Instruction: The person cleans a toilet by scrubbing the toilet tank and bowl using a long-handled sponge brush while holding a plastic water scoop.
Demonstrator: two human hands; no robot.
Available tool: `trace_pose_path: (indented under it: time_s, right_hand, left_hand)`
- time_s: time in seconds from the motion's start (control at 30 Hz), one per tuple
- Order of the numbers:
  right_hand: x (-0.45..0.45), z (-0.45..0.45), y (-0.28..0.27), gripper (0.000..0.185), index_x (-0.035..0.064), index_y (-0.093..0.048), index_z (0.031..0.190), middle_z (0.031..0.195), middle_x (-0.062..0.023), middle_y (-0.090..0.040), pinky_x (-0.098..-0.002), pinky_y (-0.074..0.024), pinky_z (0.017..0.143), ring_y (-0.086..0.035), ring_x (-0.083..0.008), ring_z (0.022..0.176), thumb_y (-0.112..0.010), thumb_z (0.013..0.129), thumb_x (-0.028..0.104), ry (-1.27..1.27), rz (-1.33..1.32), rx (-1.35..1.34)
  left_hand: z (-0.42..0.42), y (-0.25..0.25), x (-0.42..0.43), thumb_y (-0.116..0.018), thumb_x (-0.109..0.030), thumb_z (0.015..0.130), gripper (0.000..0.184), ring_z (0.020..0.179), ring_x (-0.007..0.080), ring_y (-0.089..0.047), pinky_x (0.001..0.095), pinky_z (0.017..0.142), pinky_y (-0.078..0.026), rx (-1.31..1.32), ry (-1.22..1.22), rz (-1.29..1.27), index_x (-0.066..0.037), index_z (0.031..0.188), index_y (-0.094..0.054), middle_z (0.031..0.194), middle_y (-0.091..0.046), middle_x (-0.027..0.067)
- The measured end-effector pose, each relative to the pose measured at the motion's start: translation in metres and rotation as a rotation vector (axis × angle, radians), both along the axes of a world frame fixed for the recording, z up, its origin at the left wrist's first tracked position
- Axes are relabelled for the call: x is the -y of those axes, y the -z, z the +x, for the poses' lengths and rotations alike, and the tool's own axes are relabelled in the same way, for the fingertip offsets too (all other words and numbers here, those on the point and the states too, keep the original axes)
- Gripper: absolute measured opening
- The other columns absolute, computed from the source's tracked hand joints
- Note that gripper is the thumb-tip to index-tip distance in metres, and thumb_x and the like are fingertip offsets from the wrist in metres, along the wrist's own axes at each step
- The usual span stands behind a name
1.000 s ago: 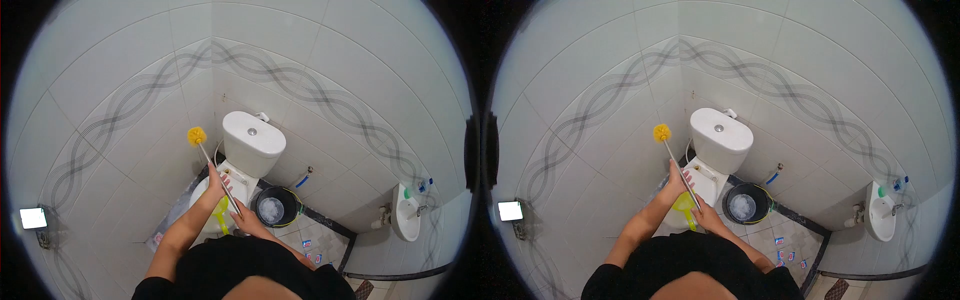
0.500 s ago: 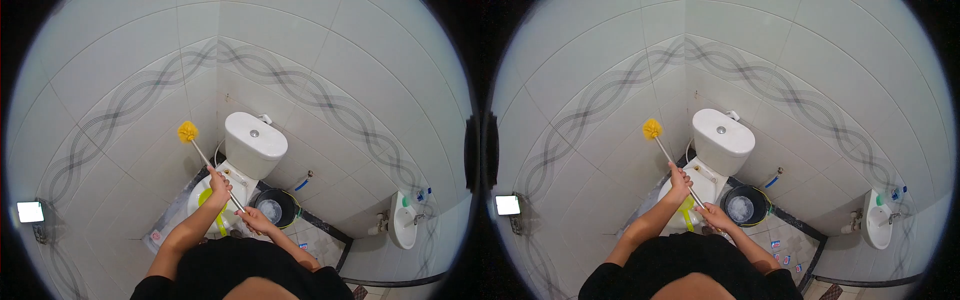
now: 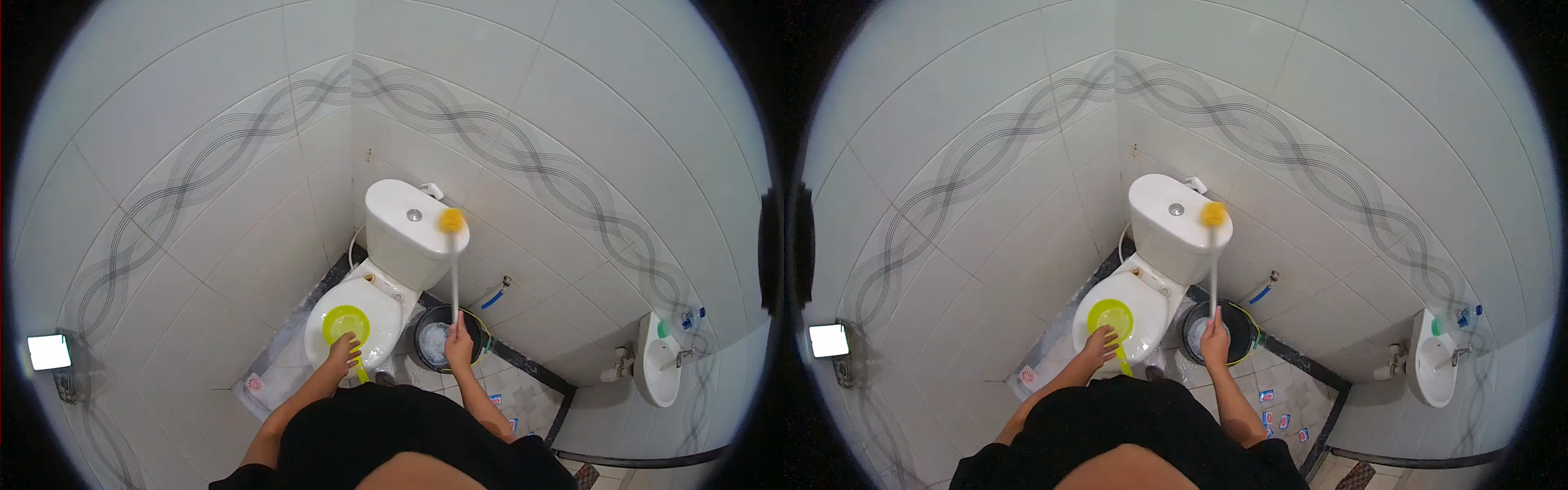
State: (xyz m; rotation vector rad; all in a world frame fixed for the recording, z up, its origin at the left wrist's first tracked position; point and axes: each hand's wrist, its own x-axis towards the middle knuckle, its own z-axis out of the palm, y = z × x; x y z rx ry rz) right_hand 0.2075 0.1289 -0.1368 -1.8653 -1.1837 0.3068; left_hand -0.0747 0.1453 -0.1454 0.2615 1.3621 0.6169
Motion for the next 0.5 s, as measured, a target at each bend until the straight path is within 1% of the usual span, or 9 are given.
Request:
trace_pose_path:
  time_s: [0.07, 0.17, 0.2, 0.23, 0.3, 0.33, 0.37, 0.43, 0.5]
  right_hand:
    - [0.003, -0.007, -0.044, 0.039, 0.0184, -0.044, 0.125, 0.081, -0.0245, -0.058, -0.0426, -0.0452, 0.062, -0.058, -0.0379, 0.071, -0.046, 0.085, 0.022, -0.2, -0.385, 0.21]
    - [-0.014, 0.0, -0.037, 0.039, 0.0215, -0.044, 0.124, 0.081, -0.0249, -0.057, -0.0455, -0.0444, 0.062, -0.056, -0.0413, 0.073, -0.046, 0.085, 0.022, -0.147, -0.348, 0.149]
    - [-0.023, -0.002, -0.026, 0.04, 0.0204, -0.044, 0.124, 0.081, -0.0243, -0.058, -0.0453, -0.0446, 0.063, -0.056, -0.0412, 0.074, -0.047, 0.085, 0.022, -0.079, -0.278, 0.086]
    - [-0.032, -0.006, -0.015, 0.04, 0.0204, -0.044, 0.124, 0.081, -0.0243, -0.058, -0.0453, -0.0446, 0.063, -0.056, -0.0412, 0.074, -0.047, 0.085, 0.022, -0.087, -0.277, 0.091]
    - [-0.043, -0.016, 0.001, 0.04, 0.0209, -0.043, 0.125, 0.082, -0.023, -0.059, -0.0455, -0.0446, 0.063, -0.057, -0.0411, 0.074, -0.047, 0.085, 0.023, -0.046, -0.117, -0.013]
    - [-0.041, -0.021, -0.015, 0.039, 0.0188, -0.045, 0.124, 0.084, -0.023, -0.059, -0.045, -0.0453, 0.065, -0.057, -0.0409, 0.077, -0.046, 0.085, 0.023, -0.12, -0.208, 0.012]
    - [-0.043, -0.023, -0.033, 0.039, 0.0188, -0.045, 0.124, 0.084, -0.023, -0.059, -0.045, -0.0453, 0.065, -0.057, -0.0409, 0.077, -0.046, 0.085, 0.023, -0.127, -0.206, 0.008]
    - [-0.053, -0.018, -0.058, 0.039, 0.0183, -0.043, 0.125, 0.089, -0.0229, -0.059, -0.0471, -0.0444, 0.072, -0.057, -0.0417, 0.08, -0.04, 0.086, 0.025, -0.282, -0.53, 0.277]
    - [-0.08, -0.019, -0.03, 0.04, 0.0211, -0.042, 0.126, 0.089, -0.023, -0.059, -0.0472, -0.0449, 0.072, -0.057, -0.0415, 0.081, -0.04, 0.086, 0.026, -0.272, -0.476, 0.244]
  left_hand:
    - [0.002, 0.01, 0.01, -0.049, -0.042, 0.079, 0.045, 0.094, 0.02, -0.049, 0.0365, 0.079, -0.036, 0.034, 0.039, -0.012, -0.019, 0.117, -0.045, 0.111, -0.052, 0.001]
    - [0.006, 0.0, 0.013, -0.051, -0.039, 0.079, 0.04, 0.094, 0.0204, -0.05, 0.0356, 0.078, -0.037, 0.092, 0.092, -0.052, -0.017, 0.112, -0.047, 0.107, -0.053, 0.0011]
    - [0.007, -0.003, 0.014, -0.051, -0.038, 0.079, 0.038, 0.094, 0.0205, -0.05, 0.0358, 0.078, -0.038, 0.097, 0.118, -0.03, -0.017, 0.111, -0.048, 0.107, -0.053, 0.0014]
    - [0.007, -0.004, 0.015, -0.051, -0.037, 0.08, 0.036, 0.094, 0.0206, -0.05, 0.0359, 0.078, -0.038, 0.102, 0.14, -0.009, -0.016, 0.11, -0.048, 0.106, -0.053, 0.0017]
    - [0.007, -0.004, 0.016, -0.051, -0.037, 0.08, 0.036, 0.094, 0.0207, -0.05, 0.0361, 0.078, -0.038, 0.097, 0.113, -0.009, -0.016, 0.11, -0.048, 0.106, -0.053, 0.002]
    - [0.004, -0.004, 0.015, -0.051, -0.036, 0.081, 0.036, 0.093, 0.0207, -0.05, 0.0362, 0.078, -0.039, 0.085, 0.099, -0.007, -0.016, 0.11, -0.048, 0.106, -0.053, 0.0022]
    - [0.002, -0.003, 0.016, -0.051, -0.036, 0.081, 0.036, 0.093, 0.0207, -0.05, 0.0362, 0.078, -0.039, 0.08, 0.092, -0.005, -0.016, 0.11, -0.048, 0.106, -0.053, 0.0022]
    - [0.0, 0.0, 0.018, -0.051, -0.036, 0.081, 0.036, 0.092, 0.0207, -0.05, 0.0363, 0.078, -0.039, 0.074, 0.08, -0.017, -0.016, 0.11, -0.048, 0.105, -0.053, 0.0018]
    - [0.001, 0.0, 0.022, -0.051, -0.036, 0.081, 0.036, 0.092, 0.0205, -0.05, 0.0364, 0.078, -0.039, 0.059, 0.077, -0.015, -0.016, 0.11, -0.048, 0.105, -0.053, 0.0017]
